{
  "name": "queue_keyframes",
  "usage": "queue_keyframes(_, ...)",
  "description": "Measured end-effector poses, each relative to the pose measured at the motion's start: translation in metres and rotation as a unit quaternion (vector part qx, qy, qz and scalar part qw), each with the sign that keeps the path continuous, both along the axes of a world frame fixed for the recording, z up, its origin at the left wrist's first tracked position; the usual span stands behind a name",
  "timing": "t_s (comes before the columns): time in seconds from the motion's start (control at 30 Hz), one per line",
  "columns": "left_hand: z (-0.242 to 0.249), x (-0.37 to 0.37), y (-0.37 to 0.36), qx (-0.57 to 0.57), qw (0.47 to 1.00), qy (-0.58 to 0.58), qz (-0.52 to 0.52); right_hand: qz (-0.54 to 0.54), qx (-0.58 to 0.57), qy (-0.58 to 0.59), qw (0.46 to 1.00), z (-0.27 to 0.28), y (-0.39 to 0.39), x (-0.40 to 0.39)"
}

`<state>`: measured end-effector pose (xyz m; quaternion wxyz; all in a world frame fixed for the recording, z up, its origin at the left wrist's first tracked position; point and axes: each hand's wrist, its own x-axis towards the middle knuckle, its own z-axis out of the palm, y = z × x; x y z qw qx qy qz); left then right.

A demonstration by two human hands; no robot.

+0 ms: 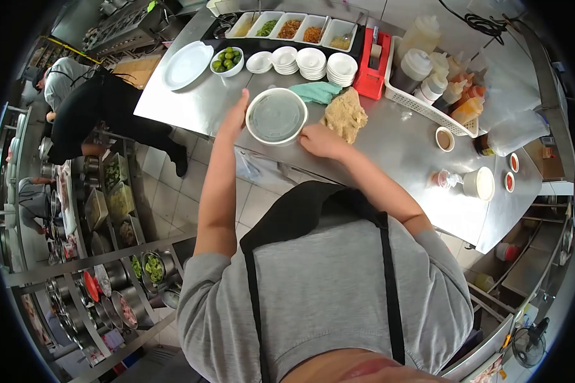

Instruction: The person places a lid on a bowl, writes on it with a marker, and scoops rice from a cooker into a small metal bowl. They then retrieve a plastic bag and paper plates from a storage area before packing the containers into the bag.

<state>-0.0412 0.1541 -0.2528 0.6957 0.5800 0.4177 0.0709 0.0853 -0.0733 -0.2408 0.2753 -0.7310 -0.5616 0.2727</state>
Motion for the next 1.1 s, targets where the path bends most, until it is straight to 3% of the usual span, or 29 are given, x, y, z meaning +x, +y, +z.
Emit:
queue_keyframes(0.1,0.036,-0.001,-0.039,0.035,0.998,-0.045,-0.019,-0.016,-0.051,-0.036,0.998,0.001,0.008,-0.003)
queue_keyframes(0.2,0.025,-0.013,-0.048,-0.007,0.996,-0.089,-0.026,-0.047,0.034,-0.023,0.998,-0.003,0.002,0.004)
queue_keyframes(0.33,0.021,-0.023,-0.064,0.003,0.992,-0.126,-0.002,-0.023,-0.002,-0.035,0.999,-0.026,0.006,0.020)
queue_keyframes(0.4,0.027,-0.027,-0.066,0.108,0.990,-0.076,-0.043,-0.044,0.074,0.010,0.996,-0.031,0.005,0.021)
queue_keyframes(0.43,0.031,-0.028,-0.068,0.107,0.991,-0.076,-0.039,-0.040,0.073,0.010,0.996,-0.031,0.005,0.023)
queue_keyframes(0.53,0.028,-0.031,-0.067,0.040,0.998,-0.038,-0.024,-0.020,0.075,0.054,0.995,-0.029,0.004,0.033)
queue_keyframes(0.6,0.000,-0.032,-0.058,-0.020,0.996,-0.087,0.014,0.031,0.036,-0.023,0.999,-0.020,0.002,0.044)
queue_keyframes(0.7,-0.017,-0.032,-0.055,-0.087,0.982,-0.170,0.020,0.044,0.019,-0.030,0.998,0.033,-0.007,0.062)
queue_keyframes(0.83,0.005,-0.033,-0.067,-0.038,0.987,-0.159,-0.005,-0.129,0.070,-0.062,0.987,0.081,0.000,0.123)
queue_keyframes(0.87,0.010,-0.034,-0.069,0.007,0.996,-0.085,-0.015,-0.161,0.141,-0.117,0.970,0.064,0.013,0.162)
queue_keyframes(0.9,0.016,-0.034,-0.069,0.053,0.998,-0.011,-0.023,-0.209,0.132,-0.119,0.962,0.071,0.024,0.188)
queue_keyframes(0.93,0.025,-0.032,-0.069,0.053,0.998,-0.013,-0.022,-0.264,0.102,-0.172,0.944,0.079,0.033,0.211)
queue_keyframes(1.0,0.040,-0.029,-0.070,0.146,0.976,0.095,-0.134,-0.385,0.082,-0.233,0.889,0.075,0.050,0.250)
queue_keyframes(1.03,0.035,-0.030,-0.074,0.145,0.976,0.097,-0.129,-0.381,0.082,-0.232,0.891,0.069,0.058,0.267)
queue_keyframes(1.1,0.021,-0.027,-0.087,0.362,0.927,0.097,-0.006,-0.423,0.020,-0.221,0.879,0.054,0.072,0.297)
